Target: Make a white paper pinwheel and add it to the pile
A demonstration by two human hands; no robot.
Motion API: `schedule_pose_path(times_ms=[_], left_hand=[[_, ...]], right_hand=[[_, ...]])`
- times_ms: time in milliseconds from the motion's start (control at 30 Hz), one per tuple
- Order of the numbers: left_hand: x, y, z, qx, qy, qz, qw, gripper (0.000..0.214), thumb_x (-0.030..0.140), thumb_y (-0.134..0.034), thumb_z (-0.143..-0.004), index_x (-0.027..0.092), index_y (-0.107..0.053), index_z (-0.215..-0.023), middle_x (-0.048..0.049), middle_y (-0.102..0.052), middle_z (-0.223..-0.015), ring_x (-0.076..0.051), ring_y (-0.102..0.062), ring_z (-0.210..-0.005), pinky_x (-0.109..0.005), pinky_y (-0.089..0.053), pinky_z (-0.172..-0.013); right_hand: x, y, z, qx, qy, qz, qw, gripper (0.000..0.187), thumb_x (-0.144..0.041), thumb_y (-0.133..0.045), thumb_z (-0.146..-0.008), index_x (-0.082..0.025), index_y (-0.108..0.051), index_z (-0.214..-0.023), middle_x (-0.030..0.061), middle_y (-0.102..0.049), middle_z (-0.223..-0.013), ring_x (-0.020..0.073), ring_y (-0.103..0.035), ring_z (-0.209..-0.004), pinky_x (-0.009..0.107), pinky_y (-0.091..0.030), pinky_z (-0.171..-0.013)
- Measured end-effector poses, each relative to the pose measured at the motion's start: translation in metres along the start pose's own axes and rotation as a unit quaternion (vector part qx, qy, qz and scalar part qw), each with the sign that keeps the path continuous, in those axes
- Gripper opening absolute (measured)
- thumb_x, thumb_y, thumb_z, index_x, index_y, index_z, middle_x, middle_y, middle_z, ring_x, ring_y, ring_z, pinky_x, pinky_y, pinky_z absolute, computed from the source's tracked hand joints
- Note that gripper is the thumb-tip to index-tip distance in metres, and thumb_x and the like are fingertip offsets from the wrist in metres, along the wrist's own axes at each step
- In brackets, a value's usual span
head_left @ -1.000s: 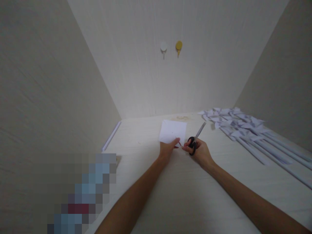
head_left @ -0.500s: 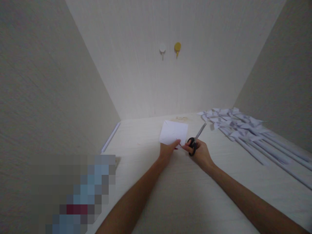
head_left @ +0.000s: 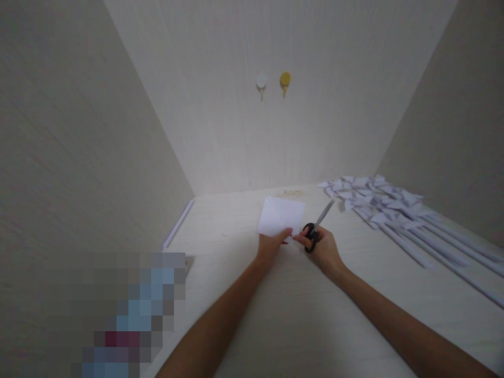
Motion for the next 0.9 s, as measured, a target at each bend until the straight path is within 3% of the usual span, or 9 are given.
schedule_pose_path(times_ms=[633, 900], left_hand=[[-0.0005, -0.0012, 0.0013, -0.010, 0.005, -0.001, 1.000, 0.027, 0.022, -0.069, -0.052, 0.014, -0.063, -0.078, -0.0049, -0.065, -0.076, -0.014, -0.059, -0.063, -0.021, -0.047, -0.047], [0.0013, -0.0023, 0.0023, -0.014, 0.010, -0.010, 1.000, 0.025, 0.021, -0.068, -0.053, 0.013, -0.063, -0.076, -0.0050, -0.065, -0.075, -0.014, -0.059, -0.064, -0.021, -0.047, -0.048]], right_hand=[[-0.0018, -0.0016, -0.0001, -0.001, -0.003, -0.003, 1.000, 0.031, -0.035, -0.072, -0.052, -0.018, -0.048, -0.061, -0.0045, -0.051, -0.051, 0.0086, -0.043, -0.047, 0.022, -0.031, -0.044], [-0.0017, 0.0000, 0.0010, 0.012, 0.001, 0.011, 1.000, 0.035, -0.040, -0.072, -0.049, -0.018, -0.047, -0.059, -0.0060, -0.046, -0.047, 0.0077, -0.039, -0.043, 0.022, -0.029, -0.042]])
Point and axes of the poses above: each hand's wrist, its own z-axis away from the middle knuckle, its own y-axis out of the back of the hand, x = y × z, the point moved 5 cm from there along -z, towards the middle knuckle
